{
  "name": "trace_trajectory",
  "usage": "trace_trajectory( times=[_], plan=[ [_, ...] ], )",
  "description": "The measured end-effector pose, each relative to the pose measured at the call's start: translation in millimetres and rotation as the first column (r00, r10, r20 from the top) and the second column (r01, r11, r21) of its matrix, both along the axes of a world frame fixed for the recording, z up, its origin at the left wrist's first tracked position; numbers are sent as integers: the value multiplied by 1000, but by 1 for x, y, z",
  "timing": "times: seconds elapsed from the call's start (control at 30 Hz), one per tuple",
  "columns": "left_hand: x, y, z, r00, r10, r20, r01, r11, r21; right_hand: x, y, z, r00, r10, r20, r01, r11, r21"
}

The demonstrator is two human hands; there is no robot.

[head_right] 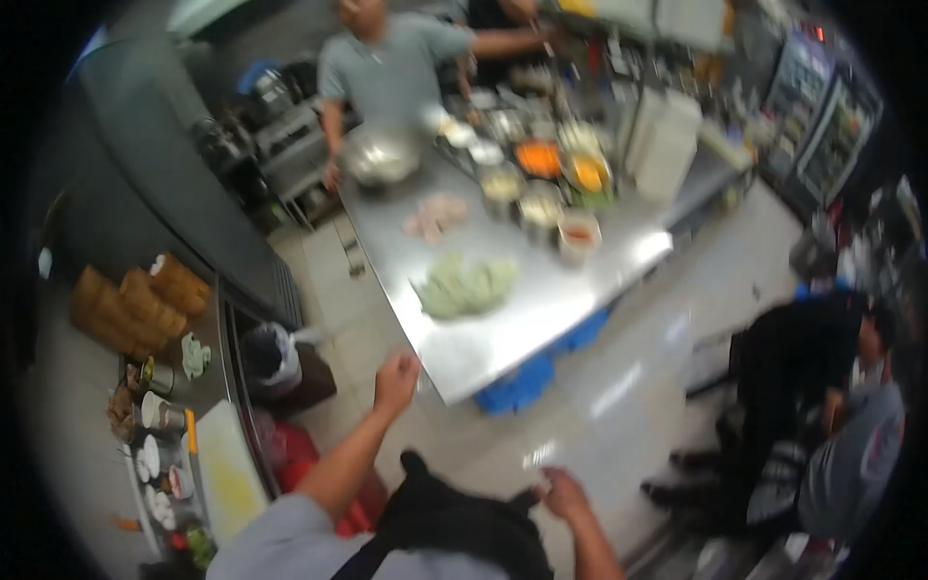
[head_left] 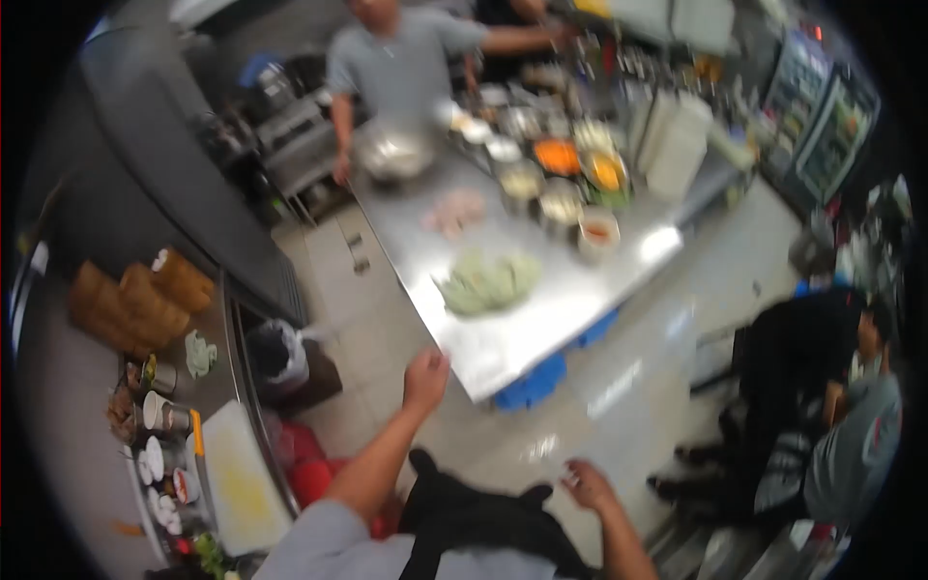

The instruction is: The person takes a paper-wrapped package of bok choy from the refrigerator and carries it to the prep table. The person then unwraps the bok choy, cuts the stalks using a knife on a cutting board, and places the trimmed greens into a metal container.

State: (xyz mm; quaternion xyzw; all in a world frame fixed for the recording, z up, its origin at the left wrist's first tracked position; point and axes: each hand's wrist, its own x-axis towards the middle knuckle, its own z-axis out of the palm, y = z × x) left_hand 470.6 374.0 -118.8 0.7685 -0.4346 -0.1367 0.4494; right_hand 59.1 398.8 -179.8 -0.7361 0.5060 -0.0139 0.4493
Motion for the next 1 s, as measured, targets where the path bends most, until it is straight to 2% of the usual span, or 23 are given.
trace_trajectory(
  times=[0.03, 0.07, 0.1, 0.13, 0.17, 0.2, 0.27, 0.3, 0.33, 0.4, 0.47, 0.53, 0.6, 0.67, 0.73, 0.8, 0.83, 0.97, 1.0],
  plan=[
    [-15, -24, -7, 976, -94, 197, 105, 993, -49, -32, 3, 3, 998, -48, -43, 49, 998, 33],
    [-28, -47, -18, 943, -161, 290, 185, 981, -56, -68, 8, 4, 992, -80, -99, 79, 997, -6],
    [-40, -65, -24, 898, -222, 379, 236, 972, 8, -103, 18, -11, 971, -191, -141, 192, 981, -7],
    [-49, -81, -31, 908, -331, 258, 322, 944, 78, -124, 23, 5, 942, -296, -160, 291, 955, -55],
    [-58, -91, -37, 891, -380, 247, 354, 924, 143, -155, 36, -19, 910, -412, -46, 402, 904, -145],
    [-70, -99, -36, 861, -350, 370, 311, 936, 162, -183, 42, -37, 889, -458, 18, 456, 878, -146],
    [-84, -107, -38, 846, -292, 446, 205, 951, 233, -228, 59, -87, 754, -653, 66, 652, 757, 33],
    [-84, -107, -42, 819, -312, 481, 227, 947, 228, -238, 64, -102, 747, -664, -34, 665, 746, 48],
    [-82, -108, -47, 790, -331, 516, 251, 943, 220, -245, 67, -118, 737, -663, -131, 673, 737, 60],
    [-81, -108, -54, 814, -326, 480, 251, 944, 215, -250, 82, -180, 786, -592, -180, 606, 795, 30],
    [-68, -107, -66, 869, -304, 391, 236, 948, 213, -230, 86, -223, 778, -560, -283, 624, 738, 257],
    [-75, -106, -64, 894, -278, 350, 219, 955, 198, -210, 111, -288, 700, -660, -273, 685, 514, 516],
    [-70, -106, -65, 836, -350, 424, 280, 935, 219, -185, 127, -326, 744, -600, -296, 639, 507, 578],
    [-64, -105, -67, 855, -369, 363, 315, 928, 201, -158, 139, -357, 794, -532, -295, 598, 594, 538],
    [-64, -107, -68, 857, -378, 351, 329, 924, 192, -129, 126, -366, 847, -476, -235, 515, 630, 581],
    [-63, -106, -67, 867, -376, 328, 326, 925, 197, -104, 104, -360, 856, -470, -218, 499, 637, 587],
    [-63, -107, -66, 845, -385, 370, 325, 921, 216, -95, 87, -352, 856, -468, -218, 499, 642, 582],
    [-64, -107, -61, 817, -384, 430, 286, 918, 275, -84, 23, -333, 915, -378, -137, 389, 746, 540],
    [-60, -104, -64, 788, -347, 508, 236, 933, 272, -88, 11, -340, 989, -87, -118, 129, 896, 424]
  ],
)
